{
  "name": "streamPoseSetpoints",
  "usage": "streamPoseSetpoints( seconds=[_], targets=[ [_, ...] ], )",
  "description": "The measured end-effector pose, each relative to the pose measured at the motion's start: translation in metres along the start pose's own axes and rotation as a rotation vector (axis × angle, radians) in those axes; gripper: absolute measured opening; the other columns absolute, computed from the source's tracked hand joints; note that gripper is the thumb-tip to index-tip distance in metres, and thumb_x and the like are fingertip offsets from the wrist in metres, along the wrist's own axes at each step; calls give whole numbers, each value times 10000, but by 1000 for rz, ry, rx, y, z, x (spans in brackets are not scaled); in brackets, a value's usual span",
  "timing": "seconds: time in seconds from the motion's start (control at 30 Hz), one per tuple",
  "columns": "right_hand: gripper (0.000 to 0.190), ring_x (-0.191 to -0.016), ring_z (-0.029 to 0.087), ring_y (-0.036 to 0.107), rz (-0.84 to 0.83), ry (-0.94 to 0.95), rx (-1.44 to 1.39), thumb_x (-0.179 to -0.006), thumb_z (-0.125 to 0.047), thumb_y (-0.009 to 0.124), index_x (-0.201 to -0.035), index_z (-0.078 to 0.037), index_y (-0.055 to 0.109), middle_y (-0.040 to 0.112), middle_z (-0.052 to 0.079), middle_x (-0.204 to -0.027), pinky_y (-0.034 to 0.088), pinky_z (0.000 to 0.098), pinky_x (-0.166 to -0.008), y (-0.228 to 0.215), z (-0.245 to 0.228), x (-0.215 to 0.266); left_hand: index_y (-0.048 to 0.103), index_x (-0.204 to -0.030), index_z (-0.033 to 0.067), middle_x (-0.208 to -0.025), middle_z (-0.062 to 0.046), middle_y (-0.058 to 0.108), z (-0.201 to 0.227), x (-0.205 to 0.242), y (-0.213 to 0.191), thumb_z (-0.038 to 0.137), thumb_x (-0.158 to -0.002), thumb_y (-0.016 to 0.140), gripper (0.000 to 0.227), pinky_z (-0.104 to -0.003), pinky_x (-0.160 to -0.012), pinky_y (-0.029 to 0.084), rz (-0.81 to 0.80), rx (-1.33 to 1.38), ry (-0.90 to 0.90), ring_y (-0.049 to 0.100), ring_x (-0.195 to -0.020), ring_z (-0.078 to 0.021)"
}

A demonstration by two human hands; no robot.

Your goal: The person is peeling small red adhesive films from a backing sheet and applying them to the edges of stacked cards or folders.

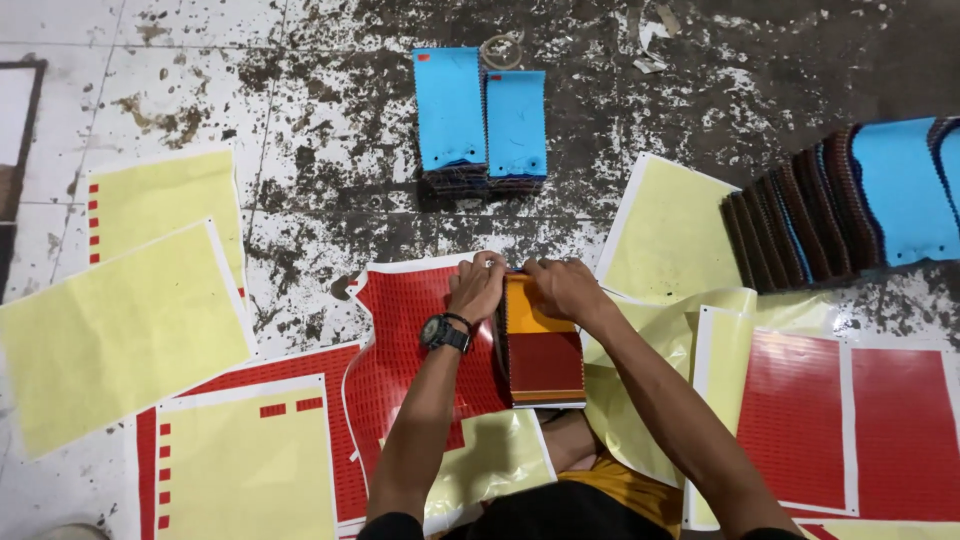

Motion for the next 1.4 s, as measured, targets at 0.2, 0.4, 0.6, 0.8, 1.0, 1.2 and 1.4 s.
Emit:
streamPoseSetpoints(
  seconds=[0.2, 0.4, 0.6, 0.8, 1.0, 1.2, 1.4],
  targets=[
    [359, -1107, 373, 702, 66, -20, -92, -870, -262, 728, -1199, -135, 661, 706, 134, -1179, 536, 503, -984, -31, -17, 34, 681, -1164, 252, -1502, -30, 357, 10, -10, -1, 514, -979, 158, 613, -479, -1100, 228, -18, 109, 28, 337, -1313, -360],
    [261, -889, 310, 711, 322, -120, -42, -792, -269, 751, -1023, -163, 691, 691, 73, -942, 586, 462, -737, -15, -38, 113, 698, -1099, 340, -1460, -23, 391, -12, -30, 19, 363, -954, 497, 249, -472, -1025, 328, 97, -126, 102, 403, -1276, -345],
    [159, -768, 269, 636, 528, -197, -26, -782, -142, 714, -938, -172, 711, 602, 28, -850, 544, 390, -610, 4, -74, 152, 694, -1084, 306, -1435, -58, 404, -10, -28, 19, 279, -954, 552, 194, -463, -985, 358, 167, -114, 150, 412, -1236, -357],
    [81, -756, 284, 625, 706, -277, -98, -942, -122, 635, -946, -157, 708, 624, 53, -933, 513, 367, -623, 2, -73, 167, 661, -1111, 374, -1462, -14, 381, -20, -36, 28, 328, -948, 544, 206, -521, -1056, 343, 123, -181, 114, 403, -1294, -362],
    [314, -985, 336, 647, 758, -310, -124, -911, -276, 662, -1158, -88, 704, 641, 149, -1133, 533, 404, -813, -4, -82, 182, 660, -1123, 372, -1477, -24, 386, -11, -25, 25, 335, -944, 556, 210, -553, -1051, 360, 154, -285, 84, 408, -1310, -382],
    [486, -1118, 441, 598, 769, -321, -222, -985, -296, 589, -1322, 54, 597, 591, 263, -1223, 491, 503, -949, -5, -91, 196, 710, -1088, 332, -1381, -11, 481, 12, -12, 24, 408, -910, 573, 237, -521, -993, 402, 329, -561, 84, 468, -1221, -342],
    [437, -1050, 357, 631, 972, -186, -247, -1062, -328, 484, -1356, -26, 600, 618, 180, -1154, 511, 454, -910, -11, -66, 206, 722, -1106, 315, -1308, -18, 529, 35, -2, 25, 458, -872, 625, 291, -487, -961, 421, 445, -818, 159, 480, -1201, -311]
  ],
)
Point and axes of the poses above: each hand's wrist, its own x-axis away from the middle knuckle, its own y-axis out of the palm, z = x × y, the point moved 7 cm from there along -x, towards the middle knuckle
